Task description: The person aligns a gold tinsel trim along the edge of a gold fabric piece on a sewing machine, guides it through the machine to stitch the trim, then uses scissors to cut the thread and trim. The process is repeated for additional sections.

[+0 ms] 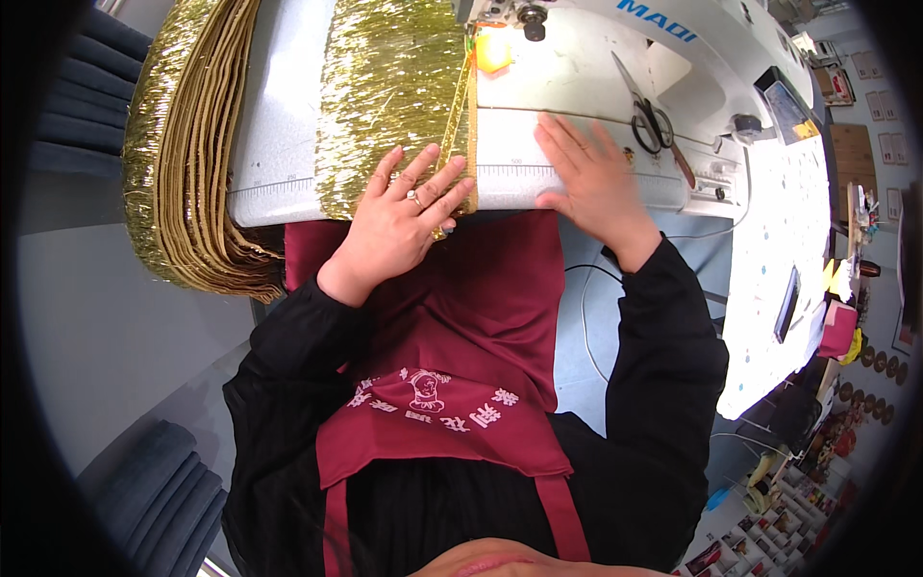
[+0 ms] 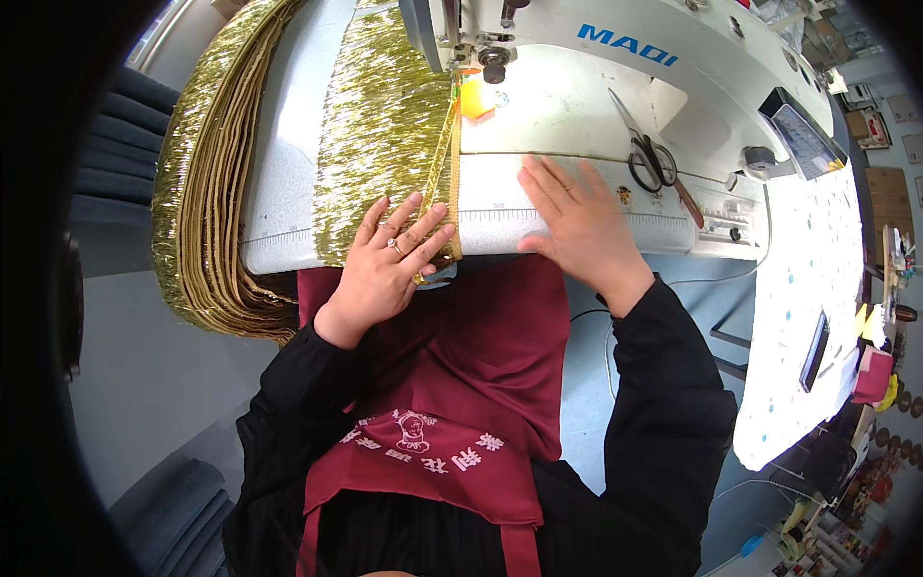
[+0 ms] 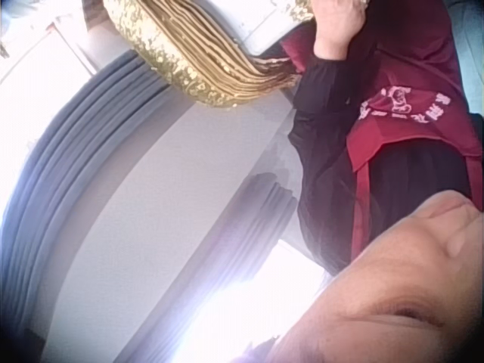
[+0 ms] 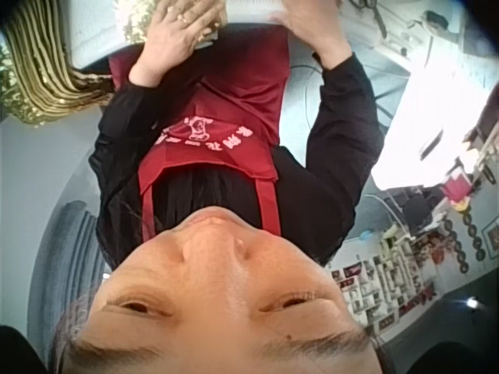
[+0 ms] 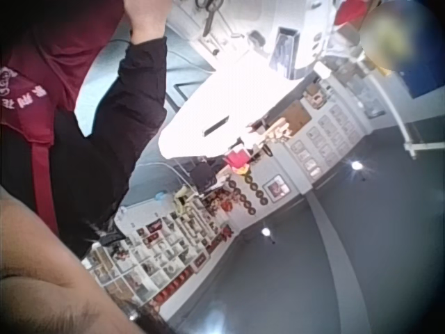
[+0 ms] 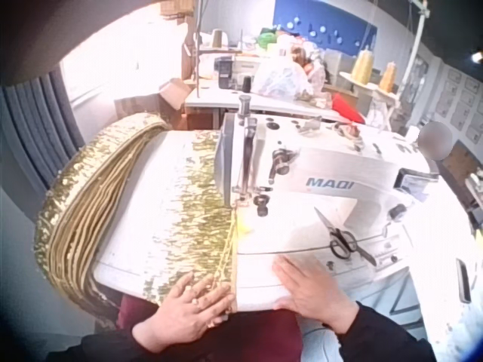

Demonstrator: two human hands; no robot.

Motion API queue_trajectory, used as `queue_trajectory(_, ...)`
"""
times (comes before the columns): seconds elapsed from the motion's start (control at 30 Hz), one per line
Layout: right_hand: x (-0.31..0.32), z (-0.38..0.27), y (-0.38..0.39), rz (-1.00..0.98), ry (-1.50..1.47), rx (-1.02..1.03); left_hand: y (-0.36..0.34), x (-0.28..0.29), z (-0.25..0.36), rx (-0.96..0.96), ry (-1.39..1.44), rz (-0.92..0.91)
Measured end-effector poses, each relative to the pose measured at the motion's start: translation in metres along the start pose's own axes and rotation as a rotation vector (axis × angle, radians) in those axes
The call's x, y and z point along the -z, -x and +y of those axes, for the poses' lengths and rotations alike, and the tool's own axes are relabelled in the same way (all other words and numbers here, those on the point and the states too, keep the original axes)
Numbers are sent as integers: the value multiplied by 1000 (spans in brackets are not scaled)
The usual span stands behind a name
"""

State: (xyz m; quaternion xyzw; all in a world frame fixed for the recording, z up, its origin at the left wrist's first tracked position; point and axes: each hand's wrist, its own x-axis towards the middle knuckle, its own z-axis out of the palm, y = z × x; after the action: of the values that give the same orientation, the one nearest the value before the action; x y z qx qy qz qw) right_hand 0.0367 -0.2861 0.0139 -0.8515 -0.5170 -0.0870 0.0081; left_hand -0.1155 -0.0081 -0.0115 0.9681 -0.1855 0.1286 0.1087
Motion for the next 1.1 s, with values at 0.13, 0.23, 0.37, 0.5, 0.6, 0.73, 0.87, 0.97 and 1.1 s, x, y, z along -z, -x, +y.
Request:
queue_trajectory(0.13,3,12,24,-23,36,-95,3,1,-1,6,11,-6)
queue_trajectory(0.23,6,19,46,-48,51,-192,5,1,-2,11,20,-9)
queue_trajectory(0.37,19,19,87,-18,157,-300,6,1,-3,10,28,2)
queue_trajectory(0.5,39,4,129,-212,245,-534,6,-2,-3,14,14,19)
queue_trajectory(0.6,41,-1,130,-170,285,-591,6,-4,-3,4,-26,29)
queue_trajectory(0.73,20,-8,72,344,-107,-621,6,-4,-2,2,-24,31)
queue_trajectory(0.87,-6,-25,-4,431,-204,-619,6,-1,-1,24,28,19)
queue_trajectory(0.97,-17,-32,-36,417,-135,-701,5,1,0,25,35,8)
queue_trajectory(1.1,-22,-25,-51,285,-327,-835,5,1,0,25,39,-3)
